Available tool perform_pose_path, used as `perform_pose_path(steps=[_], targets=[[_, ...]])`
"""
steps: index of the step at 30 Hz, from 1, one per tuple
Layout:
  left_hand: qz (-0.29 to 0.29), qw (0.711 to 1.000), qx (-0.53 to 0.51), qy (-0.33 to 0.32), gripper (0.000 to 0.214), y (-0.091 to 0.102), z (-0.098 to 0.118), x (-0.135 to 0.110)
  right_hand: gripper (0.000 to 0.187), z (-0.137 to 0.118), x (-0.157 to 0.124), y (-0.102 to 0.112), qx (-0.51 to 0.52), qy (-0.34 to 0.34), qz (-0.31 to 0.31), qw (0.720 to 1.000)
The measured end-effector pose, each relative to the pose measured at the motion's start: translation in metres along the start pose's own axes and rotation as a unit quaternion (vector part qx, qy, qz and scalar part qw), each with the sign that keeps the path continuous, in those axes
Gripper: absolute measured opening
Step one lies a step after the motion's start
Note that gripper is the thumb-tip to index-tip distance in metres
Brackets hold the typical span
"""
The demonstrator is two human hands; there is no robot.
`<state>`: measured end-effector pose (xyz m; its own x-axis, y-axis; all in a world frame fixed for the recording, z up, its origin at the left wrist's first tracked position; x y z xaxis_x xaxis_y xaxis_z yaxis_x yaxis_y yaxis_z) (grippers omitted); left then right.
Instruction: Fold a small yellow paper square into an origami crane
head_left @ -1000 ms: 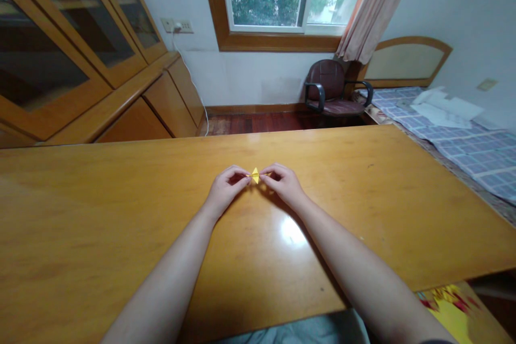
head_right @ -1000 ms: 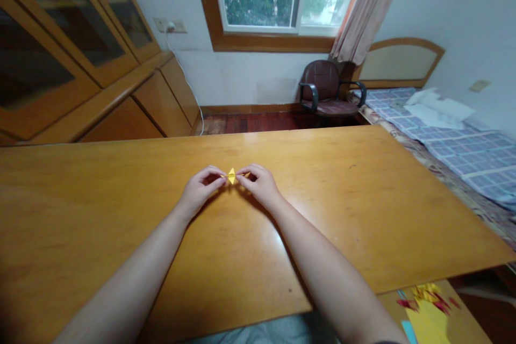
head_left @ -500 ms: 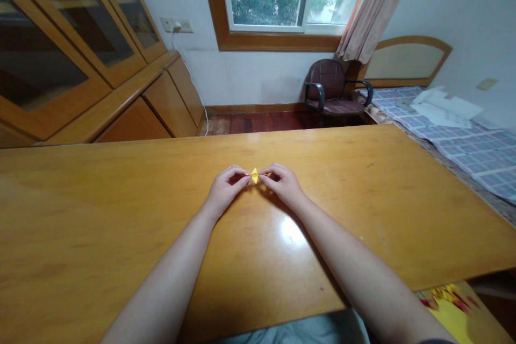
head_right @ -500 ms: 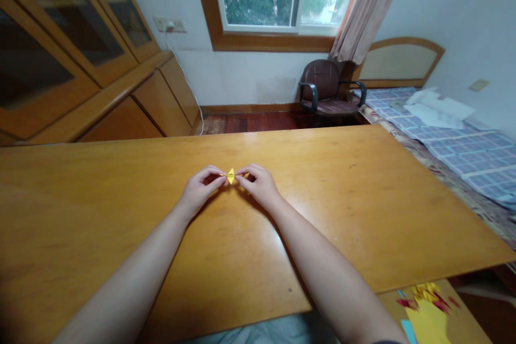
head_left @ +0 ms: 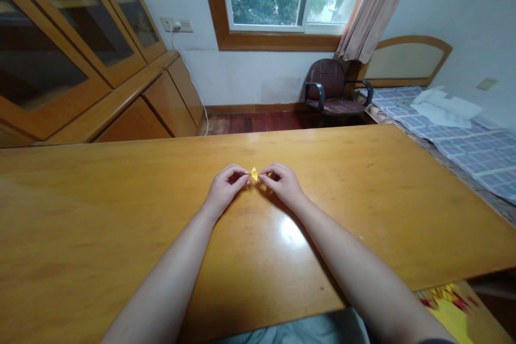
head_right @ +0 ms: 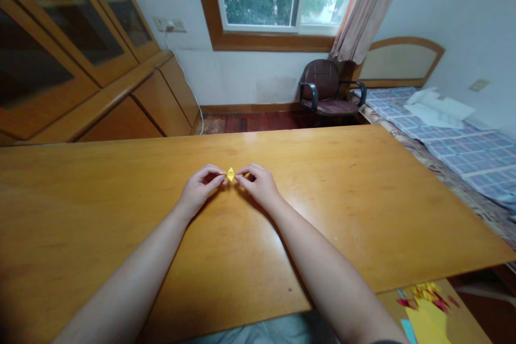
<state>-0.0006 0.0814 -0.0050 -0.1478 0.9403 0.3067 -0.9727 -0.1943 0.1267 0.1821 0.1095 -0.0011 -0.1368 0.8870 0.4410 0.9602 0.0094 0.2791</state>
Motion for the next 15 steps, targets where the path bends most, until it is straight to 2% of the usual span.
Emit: perform_pose_path(steps=[6, 11, 15], targets=[[0.0, 0.999, -0.015, 0.032, 0.023, 0.0002, -0.0015, -0.0016, 0.006, -0.0046, -0.0006, 0.0013, -0.011, 0.014, 0.004, 1.0], [-0.01, 0.999, 0.046, -0.021, 0.017, 0.0003, 0.0017, -0.0005, 0.008, -0.0053, -0.002, 0.0004, -0.026, 0.036, -0.011, 0.999], [-0.016, 0.997, 0.059, -0.036, 0.015, -0.0001, 0.0041, 0.0004, 0.009, -0.0039, -0.0026, -0.0003, -0.015, 0.037, -0.019, 0.999]])
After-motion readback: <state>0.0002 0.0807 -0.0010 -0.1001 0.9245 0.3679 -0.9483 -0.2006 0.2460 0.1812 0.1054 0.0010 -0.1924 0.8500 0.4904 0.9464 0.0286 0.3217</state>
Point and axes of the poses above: each hand's wrist, its own x-axis towards the middle knuckle, its own y-axis out of the back of the hand, z = x × y, the point moved 4 cm from there along x, towards the middle knuckle, and after that the axes turned 9 degrees about z, right-handed, at the moved point
